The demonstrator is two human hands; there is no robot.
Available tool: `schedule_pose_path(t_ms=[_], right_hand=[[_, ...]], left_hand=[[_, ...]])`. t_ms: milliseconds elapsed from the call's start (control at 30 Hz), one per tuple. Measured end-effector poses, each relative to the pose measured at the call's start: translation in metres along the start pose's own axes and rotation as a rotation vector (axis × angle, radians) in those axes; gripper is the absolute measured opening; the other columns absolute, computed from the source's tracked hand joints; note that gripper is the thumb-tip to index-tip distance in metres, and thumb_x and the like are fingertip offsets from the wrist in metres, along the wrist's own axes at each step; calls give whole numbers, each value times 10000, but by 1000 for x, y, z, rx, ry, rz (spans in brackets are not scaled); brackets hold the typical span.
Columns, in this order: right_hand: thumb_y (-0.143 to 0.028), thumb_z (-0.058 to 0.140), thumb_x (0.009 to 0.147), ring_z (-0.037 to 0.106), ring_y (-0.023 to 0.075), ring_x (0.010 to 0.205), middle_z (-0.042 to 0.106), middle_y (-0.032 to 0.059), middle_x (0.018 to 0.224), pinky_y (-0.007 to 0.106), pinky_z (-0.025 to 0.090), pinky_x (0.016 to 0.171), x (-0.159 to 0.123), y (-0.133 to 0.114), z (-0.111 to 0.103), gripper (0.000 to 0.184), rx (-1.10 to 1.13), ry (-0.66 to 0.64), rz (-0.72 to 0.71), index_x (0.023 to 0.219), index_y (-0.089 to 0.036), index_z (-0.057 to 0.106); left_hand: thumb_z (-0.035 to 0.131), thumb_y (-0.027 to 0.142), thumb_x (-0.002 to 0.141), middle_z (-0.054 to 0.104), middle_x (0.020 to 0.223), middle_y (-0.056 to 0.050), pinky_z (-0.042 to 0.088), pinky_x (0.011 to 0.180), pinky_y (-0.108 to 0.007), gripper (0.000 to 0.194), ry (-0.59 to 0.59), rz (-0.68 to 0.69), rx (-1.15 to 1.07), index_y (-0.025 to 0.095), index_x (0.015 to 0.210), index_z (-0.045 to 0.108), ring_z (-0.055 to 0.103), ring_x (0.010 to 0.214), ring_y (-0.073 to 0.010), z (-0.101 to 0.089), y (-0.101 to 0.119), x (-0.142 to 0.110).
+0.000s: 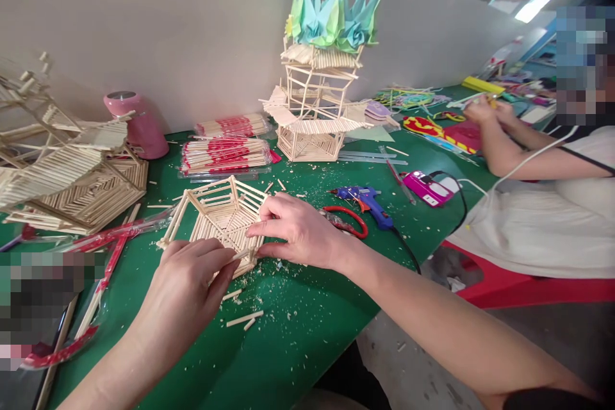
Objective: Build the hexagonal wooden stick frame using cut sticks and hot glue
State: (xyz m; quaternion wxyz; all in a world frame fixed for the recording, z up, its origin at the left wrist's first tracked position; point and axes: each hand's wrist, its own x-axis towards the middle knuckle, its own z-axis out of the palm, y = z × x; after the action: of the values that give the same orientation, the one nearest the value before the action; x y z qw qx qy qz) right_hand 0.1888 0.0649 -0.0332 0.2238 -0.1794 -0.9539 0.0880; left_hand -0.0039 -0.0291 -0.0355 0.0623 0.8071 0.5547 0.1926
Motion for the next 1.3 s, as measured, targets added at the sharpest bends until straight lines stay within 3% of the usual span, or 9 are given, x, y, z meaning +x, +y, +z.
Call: schedule_pose_path(t_ms=[433, 600, 767, 967, 1100, 1300], right_hand=[[-302, 678, 776, 477, 146, 775, 534, 33, 820, 259, 399, 670, 2, -4, -1, 222, 9, -19, 16, 960, -179, 693], [-315, 664, 787, 484, 151, 791, 543, 39, 835, 263, 403, 672, 2, -4, -1, 216, 20, -29, 12, 952, -177, 689], [-305, 662, 787, 479, 155, 778, 543, 47, 830, 273, 399, 666, 2, -3, 1, 219, 18, -18, -11, 950, -161, 688], [-305, 655, 793, 470, 153, 768, 531, 36, 810, 271, 398, 675, 3, -5, 1, 188, 19, -9, -8, 925, -174, 686], [-302, 659, 791, 480, 153, 774, 533, 33, 800, 270, 400, 672, 5, -8, -1, 183, 30, -5, 10, 920, -174, 686], [-288, 669, 785, 474, 142, 754, 528, 26, 782, 254, 393, 655, 5, -9, -1, 180, 38, -2, 9, 910, -160, 691]], left_hand=[[410, 266, 882, 592, 621, 2, 320, 602, -300, 309, 17, 20, -13, 188, 648, 596, 543, 588, -155, -2, 0, 0], [499, 322, 856, 644, 753, -35, 415, 645, -315, 183, 163, 87, -36, 178, 891, 608, 579, 715, -188, -4, -3, -5], [597, 296, 809, 648, 799, -46, 439, 765, -389, 273, 263, 100, -31, 177, 1045, 532, 554, 911, -243, -6, -6, -17], [590, 212, 792, 656, 746, -35, 424, 783, -408, 101, 355, 117, -11, 191, 890, 581, 557, 857, -235, 1, -2, -12], [578, 188, 797, 655, 696, -30, 408, 763, -397, 27, 334, 116, -4, 181, 813, 599, 553, 775, -212, 7, -1, -7], [544, 168, 827, 657, 693, -26, 360, 742, -392, 65, 303, 72, -14, 187, 780, 585, 534, 748, -204, 6, 3, -5]])
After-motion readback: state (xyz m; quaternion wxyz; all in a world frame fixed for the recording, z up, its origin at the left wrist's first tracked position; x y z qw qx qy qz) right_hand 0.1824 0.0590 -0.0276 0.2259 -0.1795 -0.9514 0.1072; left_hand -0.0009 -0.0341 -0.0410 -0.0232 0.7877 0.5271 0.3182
